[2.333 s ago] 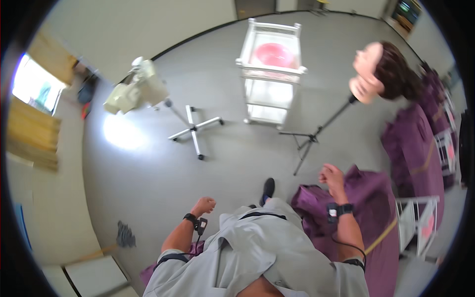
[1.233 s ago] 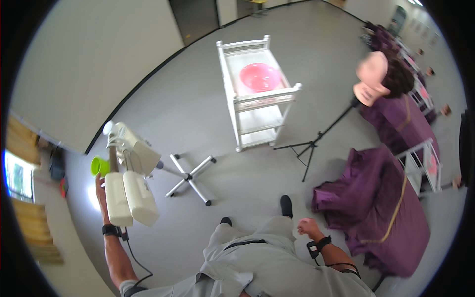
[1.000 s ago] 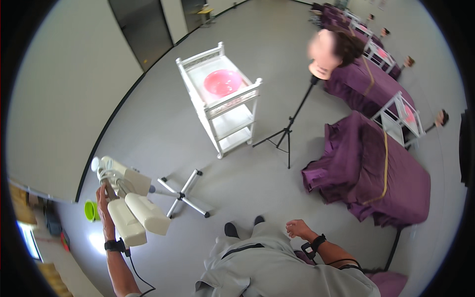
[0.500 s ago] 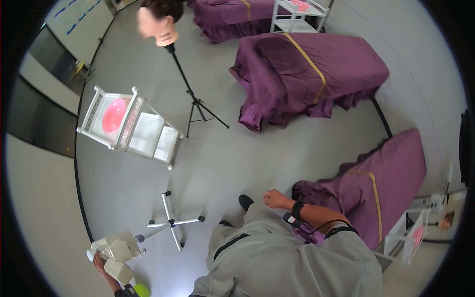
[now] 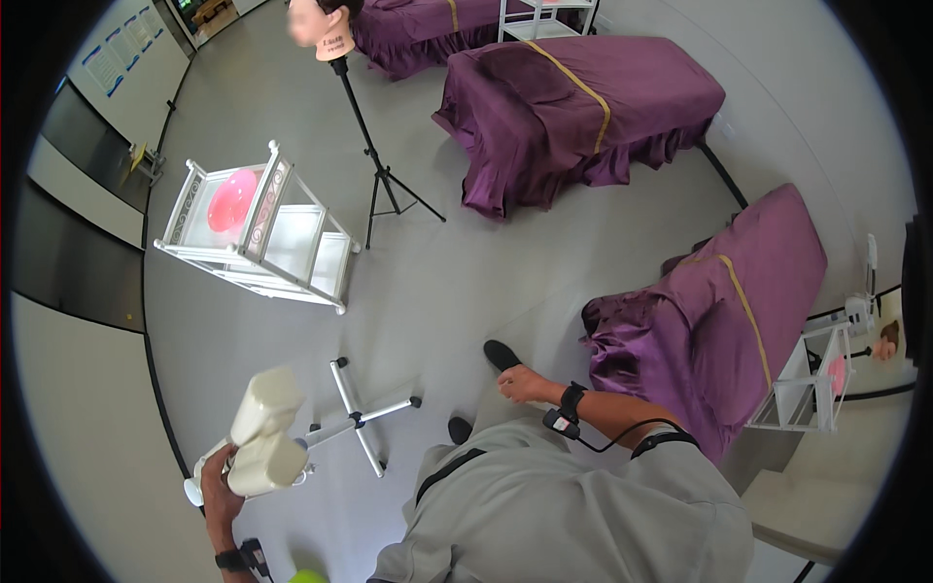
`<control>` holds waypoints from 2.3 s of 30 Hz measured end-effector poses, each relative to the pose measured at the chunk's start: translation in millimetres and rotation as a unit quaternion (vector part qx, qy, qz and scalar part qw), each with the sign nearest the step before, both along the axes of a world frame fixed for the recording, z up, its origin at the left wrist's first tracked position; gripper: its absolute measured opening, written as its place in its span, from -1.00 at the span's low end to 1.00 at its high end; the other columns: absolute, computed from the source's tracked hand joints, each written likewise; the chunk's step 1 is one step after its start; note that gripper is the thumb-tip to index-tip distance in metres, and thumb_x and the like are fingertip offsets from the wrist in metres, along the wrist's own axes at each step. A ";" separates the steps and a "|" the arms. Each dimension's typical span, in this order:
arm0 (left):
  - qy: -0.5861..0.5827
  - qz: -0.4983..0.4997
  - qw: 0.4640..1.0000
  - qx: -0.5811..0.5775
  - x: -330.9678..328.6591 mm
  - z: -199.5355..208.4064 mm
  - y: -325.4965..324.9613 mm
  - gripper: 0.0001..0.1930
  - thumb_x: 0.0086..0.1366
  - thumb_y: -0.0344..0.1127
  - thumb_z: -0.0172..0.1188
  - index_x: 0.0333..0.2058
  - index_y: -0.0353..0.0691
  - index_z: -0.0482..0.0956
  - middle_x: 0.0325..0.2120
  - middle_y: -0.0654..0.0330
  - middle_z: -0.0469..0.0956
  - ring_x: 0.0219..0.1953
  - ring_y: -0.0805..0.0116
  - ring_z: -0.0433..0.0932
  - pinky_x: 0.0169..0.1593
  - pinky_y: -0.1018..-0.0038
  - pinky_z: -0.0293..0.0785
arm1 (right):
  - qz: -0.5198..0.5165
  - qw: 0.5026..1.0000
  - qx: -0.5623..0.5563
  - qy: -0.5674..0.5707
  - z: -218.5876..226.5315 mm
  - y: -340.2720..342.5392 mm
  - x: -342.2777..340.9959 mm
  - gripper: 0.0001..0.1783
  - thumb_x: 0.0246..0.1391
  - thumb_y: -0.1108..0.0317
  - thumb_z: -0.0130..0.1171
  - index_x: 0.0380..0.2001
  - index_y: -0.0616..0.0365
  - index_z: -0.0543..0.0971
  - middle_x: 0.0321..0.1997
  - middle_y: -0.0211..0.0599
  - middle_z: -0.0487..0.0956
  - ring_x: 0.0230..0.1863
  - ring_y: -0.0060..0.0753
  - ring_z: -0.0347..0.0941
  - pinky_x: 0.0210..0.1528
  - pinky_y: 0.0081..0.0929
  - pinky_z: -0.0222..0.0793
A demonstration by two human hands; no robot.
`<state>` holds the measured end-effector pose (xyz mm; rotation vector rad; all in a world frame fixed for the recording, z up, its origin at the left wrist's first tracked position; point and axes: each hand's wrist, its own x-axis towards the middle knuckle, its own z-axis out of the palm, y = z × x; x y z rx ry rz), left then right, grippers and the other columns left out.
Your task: The recorder cleans and prepares a treatment room by moving a facial steamer, adjusting bed linens, and mopping the floor.
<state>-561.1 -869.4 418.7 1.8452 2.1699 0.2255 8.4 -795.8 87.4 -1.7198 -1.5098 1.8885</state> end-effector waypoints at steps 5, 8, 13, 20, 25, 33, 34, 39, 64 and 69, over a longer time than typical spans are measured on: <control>-0.057 -0.054 0.997 -0.014 -15.3 -4.2 2.0 -0.48 -0.02 -0.46 0.35 0.00 -0.30 0.53 -0.15 -0.05 0.61 -0.04 0.03 0.57 0.08 0.30 0.44 | -0.010 1.000 -0.021 -0.004 31.5 -49.8 -36.0 -0.69 0.03 0.24 0.16 -0.24 0.24 0.63 -0.42 -0.21 0.64 -0.52 -0.46 0.56 -0.39 -0.46 0.48; -0.090 -0.055 0.994 -0.040 7.4 12.4 14.8 -0.48 -0.02 -0.45 0.36 0.00 -0.26 0.54 -0.14 -0.04 0.62 -0.06 0.02 0.59 0.05 0.31 0.46 | -0.004 1.000 -0.015 0.022 51.5 -63.2 -44.7 -0.64 0.09 0.25 0.16 -0.15 0.31 0.59 -0.43 -0.23 0.61 -0.53 -0.48 0.52 -0.41 -0.48 0.48; -0.098 -0.048 0.994 0.007 0.2 1.2 8.2 -0.50 0.02 -0.45 0.36 0.01 -0.30 0.54 -0.17 -0.08 0.63 -0.10 0.04 0.63 0.01 0.31 0.49 | 0.020 0.998 0.044 0.040 74.8 -62.0 -70.3 -0.62 0.14 0.26 0.15 -0.11 0.36 0.56 -0.43 -0.27 0.60 -0.53 -0.51 0.48 -0.42 -0.51 0.47; -0.075 0.019 0.997 -0.023 32.0 10.7 20.7 -0.64 0.07 -0.33 0.36 -0.13 -0.29 0.62 -0.30 -0.05 0.66 -0.25 0.06 0.65 -0.11 0.29 0.53 | 0.145 0.919 0.345 0.126 126.0 -29.8 -178.7 -0.70 0.10 0.21 0.16 -0.25 0.26 0.57 -0.55 -0.31 0.52 -0.54 -0.49 0.45 -0.46 -0.42 0.37; -0.054 0.029 0.998 -0.006 35.3 7.0 19.4 -0.61 0.06 -0.30 0.38 -0.10 -0.25 0.62 -0.29 -0.03 0.66 -0.24 0.05 0.65 -0.10 0.26 0.53 | 0.149 0.941 0.170 0.253 171.7 -16.0 -246.7 -0.59 0.10 0.19 0.19 -0.10 0.31 0.53 -0.59 -0.29 0.43 -0.51 -0.48 0.45 -0.44 -0.44 0.36; -0.075 0.032 0.996 0.042 33.7 0.5 15.2 -0.57 0.02 -0.34 0.43 -0.07 -0.18 0.62 -0.19 0.03 0.65 -0.18 0.05 0.64 -0.06 0.28 0.53 | 0.107 0.928 0.035 0.355 221.1 13.4 -338.7 -0.49 0.14 0.27 0.21 0.10 0.31 0.39 -0.47 -0.42 0.42 -0.53 -0.60 0.37 -0.52 -0.54 0.35; -0.068 0.024 0.996 0.059 34.8 -0.3 13.5 -0.55 0.01 -0.34 0.43 -0.06 -0.17 0.61 -0.18 0.04 0.64 -0.16 0.05 0.63 -0.05 0.28 0.53 | 0.123 0.913 0.029 0.389 224.7 15.2 -348.4 -0.44 0.15 0.29 0.22 0.17 0.28 0.35 -0.43 -0.41 0.44 -0.53 -0.62 0.36 -0.52 -0.57 0.34; -0.033 -0.014 0.991 0.129 31.0 -4.2 2.2 -0.49 -0.04 -0.38 0.44 -0.04 -0.22 0.58 -0.18 0.03 0.64 -0.12 0.04 0.61 -0.01 0.26 0.51 | 0.041 0.863 0.083 0.497 221.6 10.0 -382.6 -0.58 0.17 0.35 0.20 0.06 0.17 0.37 -0.43 -0.47 0.46 -0.54 -0.66 0.33 -0.57 -0.65 0.29; -0.260 0.479 0.822 0.167 -125.7 -252.4 -172.1 -0.16 0.04 -0.16 0.42 0.23 -0.34 0.21 0.08 -0.06 0.40 -0.06 0.19 0.53 -0.10 0.28 0.53 | 0.065 0.761 -0.126 0.633 234.3 25.7 -374.3 -0.40 0.22 0.02 0.11 0.12 0.29 0.39 0.05 -0.12 0.55 0.05 -0.38 0.50 0.14 -0.39 0.45; -0.311 0.437 0.836 0.114 -161.9 -204.9 -168.8 -0.20 -0.01 -0.40 0.36 0.22 -0.24 0.16 0.09 0.08 0.40 -0.12 0.26 0.54 -0.34 0.49 0.50 | 0.050 0.742 -0.115 0.659 210.0 24.0 -380.0 -0.50 0.32 0.22 -0.06 0.20 0.31 0.27 0.11 -0.03 0.47 0.11 -0.24 0.47 0.17 -0.32 0.46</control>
